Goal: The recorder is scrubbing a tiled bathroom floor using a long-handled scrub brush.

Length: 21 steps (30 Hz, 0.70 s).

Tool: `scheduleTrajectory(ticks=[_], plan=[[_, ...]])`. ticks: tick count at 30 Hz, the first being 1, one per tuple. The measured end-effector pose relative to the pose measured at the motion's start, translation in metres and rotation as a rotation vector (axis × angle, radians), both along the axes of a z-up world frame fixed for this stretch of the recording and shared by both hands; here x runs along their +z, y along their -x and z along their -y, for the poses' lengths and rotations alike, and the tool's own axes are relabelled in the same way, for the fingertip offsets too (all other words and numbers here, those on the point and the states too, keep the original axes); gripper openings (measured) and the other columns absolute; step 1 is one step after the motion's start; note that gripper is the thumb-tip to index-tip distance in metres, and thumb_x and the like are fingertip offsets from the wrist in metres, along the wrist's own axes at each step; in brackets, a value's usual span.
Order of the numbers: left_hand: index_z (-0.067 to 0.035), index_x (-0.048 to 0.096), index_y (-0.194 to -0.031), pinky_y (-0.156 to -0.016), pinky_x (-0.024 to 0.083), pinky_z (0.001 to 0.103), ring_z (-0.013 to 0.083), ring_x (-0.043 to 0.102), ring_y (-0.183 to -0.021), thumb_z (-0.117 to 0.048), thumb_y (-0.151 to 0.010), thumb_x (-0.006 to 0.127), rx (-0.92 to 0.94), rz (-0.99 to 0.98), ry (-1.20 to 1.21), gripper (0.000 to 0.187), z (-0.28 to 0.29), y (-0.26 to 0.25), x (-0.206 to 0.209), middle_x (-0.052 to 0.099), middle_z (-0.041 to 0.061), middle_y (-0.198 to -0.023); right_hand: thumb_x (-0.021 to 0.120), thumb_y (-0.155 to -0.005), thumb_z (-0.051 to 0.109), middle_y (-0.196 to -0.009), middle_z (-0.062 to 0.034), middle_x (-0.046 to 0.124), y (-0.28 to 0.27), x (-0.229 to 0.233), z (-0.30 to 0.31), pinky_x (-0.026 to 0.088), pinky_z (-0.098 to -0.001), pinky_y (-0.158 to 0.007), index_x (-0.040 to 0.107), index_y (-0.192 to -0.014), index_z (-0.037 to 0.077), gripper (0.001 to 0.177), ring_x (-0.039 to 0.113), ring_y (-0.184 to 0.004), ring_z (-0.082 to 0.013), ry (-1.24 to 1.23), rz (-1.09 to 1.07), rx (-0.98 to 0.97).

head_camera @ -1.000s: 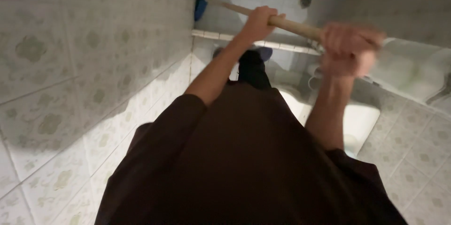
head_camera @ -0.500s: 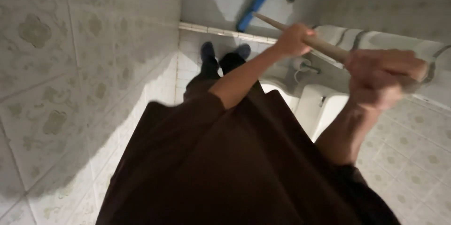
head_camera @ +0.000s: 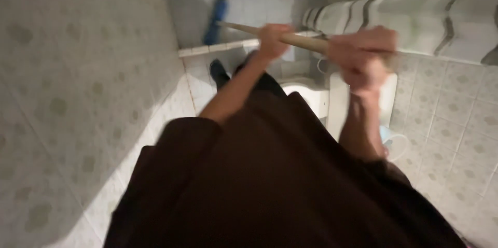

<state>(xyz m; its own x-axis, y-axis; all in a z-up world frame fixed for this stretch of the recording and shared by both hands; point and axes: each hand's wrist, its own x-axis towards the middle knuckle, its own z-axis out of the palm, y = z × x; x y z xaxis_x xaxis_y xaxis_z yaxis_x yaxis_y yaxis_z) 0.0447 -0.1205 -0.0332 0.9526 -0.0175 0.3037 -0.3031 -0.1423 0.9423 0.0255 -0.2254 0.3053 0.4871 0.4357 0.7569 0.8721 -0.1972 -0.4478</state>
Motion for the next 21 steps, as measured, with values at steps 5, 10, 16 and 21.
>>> scheduleTrajectory(ticks=[5,10,16,21], plan=[[-0.013,0.075,-0.075,-0.058,0.056,0.036,0.02,0.069,-0.056,-0.021,-0.073,0.08,-0.14,-0.013,-0.136,0.009,0.097,-0.034,0.011,0.074,0.005,-0.066,0.061,-0.096,-0.017,-0.087,-0.0175,0.06,-0.014,-0.015,0.057,0.039,-0.0309,-0.044,0.051,-0.085,0.001,0.024,0.05,-0.058,-0.0173,0.265,0.216,-0.215],[-0.01,0.074,-0.073,-0.061,0.055,0.037,0.0193,0.069,-0.058,-0.017,-0.078,0.075,-0.128,-0.118,-0.033,0.008,0.069,-0.04,0.036,0.073,0.008,-0.069,0.042,-0.089,-0.011,-0.06,-0.0015,0.039,-0.021,0.009,0.013,0.033,-0.0321,-0.042,0.029,-0.066,0.007,0.032,0.035,-0.044,-0.0139,-0.158,-0.339,0.135],[-0.004,0.07,-0.072,-0.054,0.05,0.038,0.0178,0.063,-0.052,-0.014,-0.075,0.072,0.025,-0.112,0.086,0.01,-0.036,-0.023,0.051,0.068,0.011,-0.062,0.04,-0.084,-0.006,-0.05,-0.0034,0.036,-0.032,-0.01,-0.016,0.026,-0.0284,-0.039,0.041,-0.065,0.004,0.022,0.029,-0.036,-0.0115,-0.367,-0.787,0.474],[-0.004,0.052,-0.08,-0.058,0.045,0.039,0.0201,0.052,-0.061,-0.013,-0.085,0.078,0.084,-0.064,0.097,0.027,-0.106,0.006,0.096,0.056,0.005,-0.067,0.044,-0.091,-0.008,-0.066,-0.004,0.045,-0.075,-0.097,0.09,0.036,-0.0275,-0.047,0.049,-0.08,0.004,0.017,0.04,-0.05,-0.0127,-0.104,-0.553,0.282]])
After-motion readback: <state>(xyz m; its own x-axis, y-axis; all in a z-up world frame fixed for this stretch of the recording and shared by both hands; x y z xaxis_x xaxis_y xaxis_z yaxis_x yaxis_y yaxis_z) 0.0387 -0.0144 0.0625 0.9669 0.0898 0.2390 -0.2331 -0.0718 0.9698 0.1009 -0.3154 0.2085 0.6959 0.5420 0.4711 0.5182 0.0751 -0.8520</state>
